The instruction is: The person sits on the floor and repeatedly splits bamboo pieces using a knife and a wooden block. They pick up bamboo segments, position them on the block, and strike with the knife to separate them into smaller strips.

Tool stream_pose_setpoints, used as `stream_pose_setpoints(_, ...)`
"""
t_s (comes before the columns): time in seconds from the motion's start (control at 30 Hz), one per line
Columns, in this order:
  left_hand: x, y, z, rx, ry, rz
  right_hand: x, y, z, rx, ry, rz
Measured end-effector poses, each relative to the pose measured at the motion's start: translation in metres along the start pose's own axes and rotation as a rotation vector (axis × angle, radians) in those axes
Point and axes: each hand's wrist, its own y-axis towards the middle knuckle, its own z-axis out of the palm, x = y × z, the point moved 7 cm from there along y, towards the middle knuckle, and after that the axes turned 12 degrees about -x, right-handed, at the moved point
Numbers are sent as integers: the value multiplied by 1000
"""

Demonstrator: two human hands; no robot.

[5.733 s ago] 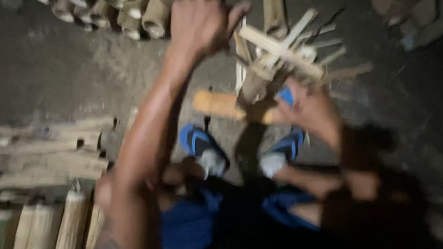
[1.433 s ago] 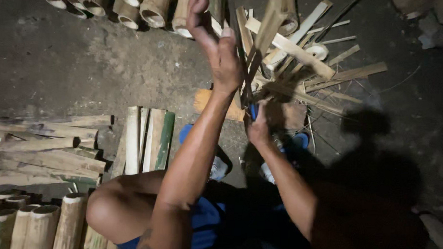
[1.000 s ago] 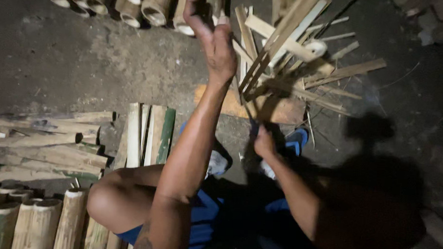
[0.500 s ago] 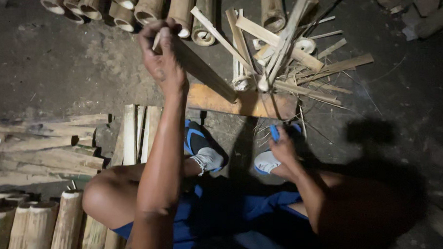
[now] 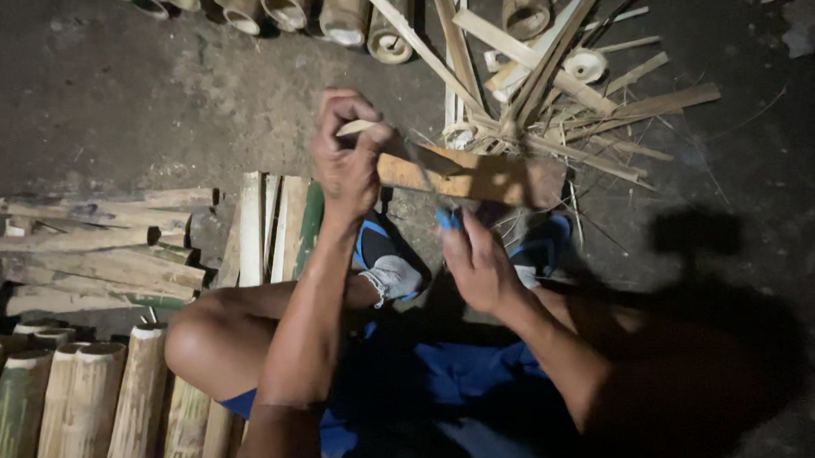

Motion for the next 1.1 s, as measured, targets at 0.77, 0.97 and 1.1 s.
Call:
stream_pose_setpoints(0.77,23,20,-6,-47,-359,-181,-348,46,52,16,-552,306)
stream_pose_setpoints(0.97,21,23,11,-161,-218,-155,-284,59,38,-133,-474,90)
stream_pose_setpoints(1.1,20,6,8,-302,-149,-104,-217,12,57,-146,-252,29)
